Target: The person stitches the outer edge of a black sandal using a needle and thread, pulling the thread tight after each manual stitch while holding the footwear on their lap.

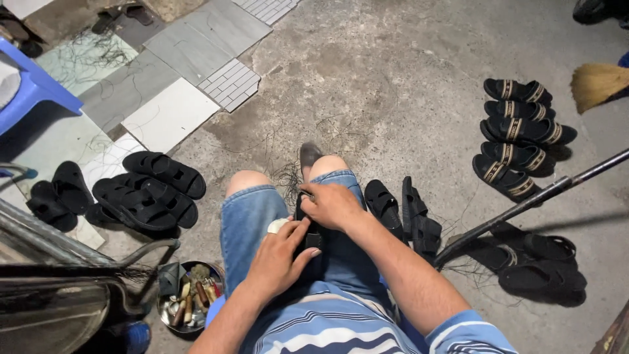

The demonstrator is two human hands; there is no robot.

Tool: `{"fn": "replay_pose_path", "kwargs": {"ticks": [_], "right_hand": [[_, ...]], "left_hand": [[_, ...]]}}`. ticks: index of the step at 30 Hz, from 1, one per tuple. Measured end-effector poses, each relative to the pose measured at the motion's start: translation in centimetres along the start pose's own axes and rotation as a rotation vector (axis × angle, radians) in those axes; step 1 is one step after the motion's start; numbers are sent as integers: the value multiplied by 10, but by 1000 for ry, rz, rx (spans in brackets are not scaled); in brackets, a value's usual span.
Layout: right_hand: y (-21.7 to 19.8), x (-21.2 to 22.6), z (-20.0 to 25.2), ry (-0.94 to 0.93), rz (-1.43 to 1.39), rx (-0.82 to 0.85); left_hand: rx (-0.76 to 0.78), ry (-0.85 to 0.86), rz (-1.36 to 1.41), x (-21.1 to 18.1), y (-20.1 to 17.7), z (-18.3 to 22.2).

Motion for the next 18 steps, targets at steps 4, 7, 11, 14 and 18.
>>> {"fn": "replay_pose_path", "kwargs": {"ticks": [4, 7, 11, 14, 18], "right_hand": [[8, 3, -4, -5, 93, -76], [2, 8, -7, 81, 86, 13], [-1, 5, -22, 84, 91, 59], [-3, 12, -26, 59, 89, 78], [6, 18, -34, 13, 74, 71]], "left_hand": [[2, 29, 43, -2, 1, 1], [-96, 80, 43, -3, 10, 0], [-122, 35, 97, -6, 9, -7], [-163, 3, 167, -7, 1, -9], [-155, -146, 213, 6, 0, -7]]}}
Point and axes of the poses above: each hand's wrist, its own z-axis away from the middle knuckle, its own y-axis out of the palm, x = y × z, the point moved 1 cm from there along -z, towards the middle knuckle, and after that the axes turned 10 degrees about x, right-handed, at the moved point
